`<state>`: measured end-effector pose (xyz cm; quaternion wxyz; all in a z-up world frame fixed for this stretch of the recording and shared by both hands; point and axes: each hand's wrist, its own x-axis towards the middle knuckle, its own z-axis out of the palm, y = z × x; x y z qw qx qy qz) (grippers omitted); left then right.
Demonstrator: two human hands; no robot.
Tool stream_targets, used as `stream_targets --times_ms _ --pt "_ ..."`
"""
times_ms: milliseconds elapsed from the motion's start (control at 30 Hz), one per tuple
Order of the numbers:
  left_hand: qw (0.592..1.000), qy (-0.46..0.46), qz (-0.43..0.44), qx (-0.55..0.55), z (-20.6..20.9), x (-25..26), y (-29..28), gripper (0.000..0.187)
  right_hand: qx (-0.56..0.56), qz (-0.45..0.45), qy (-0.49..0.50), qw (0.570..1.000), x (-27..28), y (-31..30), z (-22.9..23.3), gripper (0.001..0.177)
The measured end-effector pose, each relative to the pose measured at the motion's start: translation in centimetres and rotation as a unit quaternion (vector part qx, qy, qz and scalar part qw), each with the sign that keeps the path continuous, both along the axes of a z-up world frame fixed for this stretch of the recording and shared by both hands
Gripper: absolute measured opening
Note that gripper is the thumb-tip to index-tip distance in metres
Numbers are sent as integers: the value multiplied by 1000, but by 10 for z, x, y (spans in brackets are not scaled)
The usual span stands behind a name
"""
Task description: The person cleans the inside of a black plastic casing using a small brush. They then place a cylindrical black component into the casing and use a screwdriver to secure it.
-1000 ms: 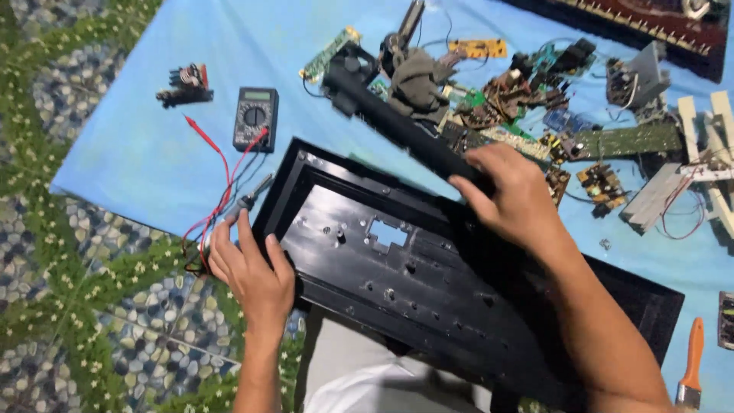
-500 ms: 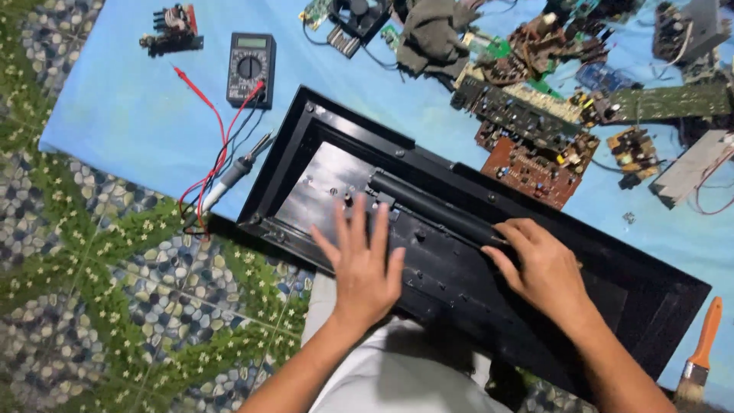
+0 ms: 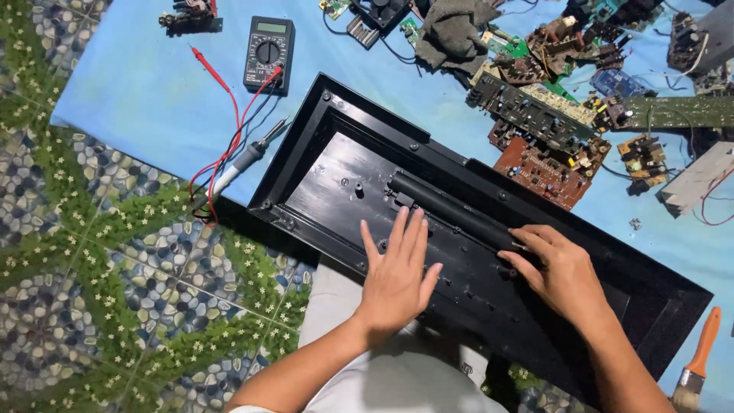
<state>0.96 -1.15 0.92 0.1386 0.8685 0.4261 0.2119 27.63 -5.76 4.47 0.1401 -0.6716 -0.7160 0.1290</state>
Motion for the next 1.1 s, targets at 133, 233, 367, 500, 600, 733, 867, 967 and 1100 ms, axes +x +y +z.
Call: stream_targets --times_ms 133,233,367,500,600,733,867,967,1100 --pt "999 15 31 23 -2 3 -1 67 1 9 -2 1000 -1 0 1 46" --pt "999 18 37 -22 0 4 2 70 11 14 -5 1000 1 -1 -2 46" --pt "1000 9 23 -17 1 5 2 70 4 12 -8 1000 0 -1 -1 43" --pt "999 26 27 -9 2 7 3 74 10 12 -17 1000 -1 -2 -3 44" --pt "998 55 26 -7 -1 13 6 78 23 20 -10 999 -2 0 0 42" --pt "998 54 17 1 -1 16 9 77 7 11 -7 1000 -1 0 1 43" --pt "996 83 23 21 -3 19 10 79 21 17 -2 1000 -4 -2 1 42" --pt "993 110 30 35 -4 21 13 80 26 20 -11 999 0 0 -2 42" --pt "987 149 45 47 -5 25 14 81 27 31 -13 999 3 1 -4 43"
